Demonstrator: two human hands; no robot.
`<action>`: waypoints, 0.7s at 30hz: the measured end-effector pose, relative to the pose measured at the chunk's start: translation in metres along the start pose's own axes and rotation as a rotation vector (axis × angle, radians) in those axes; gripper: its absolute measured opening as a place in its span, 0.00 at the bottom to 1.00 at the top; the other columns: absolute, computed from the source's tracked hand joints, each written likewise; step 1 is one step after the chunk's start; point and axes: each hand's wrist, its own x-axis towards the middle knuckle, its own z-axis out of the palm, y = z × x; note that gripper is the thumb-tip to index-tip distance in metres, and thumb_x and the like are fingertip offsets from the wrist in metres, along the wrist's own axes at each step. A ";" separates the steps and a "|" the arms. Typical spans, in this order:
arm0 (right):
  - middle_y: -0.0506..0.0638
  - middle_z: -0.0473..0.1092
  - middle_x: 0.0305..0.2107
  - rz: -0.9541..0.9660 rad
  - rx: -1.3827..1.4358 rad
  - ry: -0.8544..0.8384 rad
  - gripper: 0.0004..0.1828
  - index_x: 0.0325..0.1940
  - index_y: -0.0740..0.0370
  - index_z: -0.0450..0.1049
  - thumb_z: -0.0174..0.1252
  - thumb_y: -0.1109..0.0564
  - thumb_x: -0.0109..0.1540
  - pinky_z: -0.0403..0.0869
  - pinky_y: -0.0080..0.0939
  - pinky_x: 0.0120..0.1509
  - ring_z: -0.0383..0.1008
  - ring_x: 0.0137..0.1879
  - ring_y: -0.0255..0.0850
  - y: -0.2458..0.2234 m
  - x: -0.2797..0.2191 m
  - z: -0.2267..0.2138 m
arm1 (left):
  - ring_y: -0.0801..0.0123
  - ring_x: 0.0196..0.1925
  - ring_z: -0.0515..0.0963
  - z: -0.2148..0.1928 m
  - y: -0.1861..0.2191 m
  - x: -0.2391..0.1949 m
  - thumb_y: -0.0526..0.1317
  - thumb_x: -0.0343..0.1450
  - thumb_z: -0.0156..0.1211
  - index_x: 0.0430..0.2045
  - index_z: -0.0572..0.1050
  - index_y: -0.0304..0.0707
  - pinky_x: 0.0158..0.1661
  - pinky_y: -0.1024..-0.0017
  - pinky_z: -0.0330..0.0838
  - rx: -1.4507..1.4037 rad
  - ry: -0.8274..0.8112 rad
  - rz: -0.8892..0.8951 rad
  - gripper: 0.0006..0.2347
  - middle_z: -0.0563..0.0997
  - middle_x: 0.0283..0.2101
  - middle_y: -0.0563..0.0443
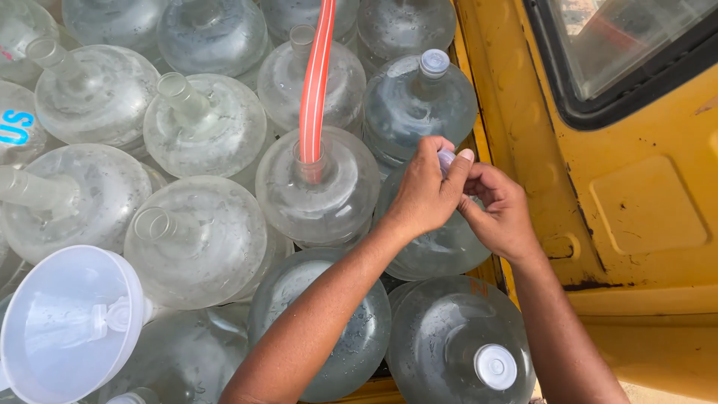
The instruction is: The person fills large plastic water jugs using a hose, moving it from one jug to the next while holding it in place. They also handle a funnel and bottle caps while managing the filling process.
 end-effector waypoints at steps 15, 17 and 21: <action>0.51 0.72 0.44 0.176 0.330 0.704 0.20 0.56 0.65 0.69 0.42 0.46 0.75 0.73 0.36 0.54 0.70 0.46 0.35 0.130 -0.026 -0.012 | 0.50 0.53 0.68 0.062 -0.026 -0.030 0.54 0.71 0.60 0.48 0.66 0.35 0.52 0.53 0.62 0.746 -0.093 0.164 0.22 0.66 0.54 0.39; 0.51 0.72 0.44 0.190 0.424 0.779 0.24 0.56 0.65 0.68 0.39 0.43 0.74 0.74 0.37 0.56 0.72 0.47 0.36 0.127 -0.027 -0.015 | 0.53 0.53 0.66 0.069 -0.022 -0.023 0.52 0.72 0.59 0.48 0.66 0.36 0.52 0.55 0.59 0.806 -0.138 0.123 0.20 0.66 0.54 0.41; 0.52 0.70 0.45 0.164 0.444 0.829 0.28 0.59 0.65 0.66 0.37 0.39 0.74 0.73 0.38 0.57 0.71 0.48 0.38 0.126 -0.026 -0.010 | 0.55 0.53 0.65 0.077 -0.016 -0.012 0.47 0.72 0.58 0.46 0.68 0.36 0.53 0.55 0.57 0.820 -0.181 0.060 0.16 0.67 0.50 0.43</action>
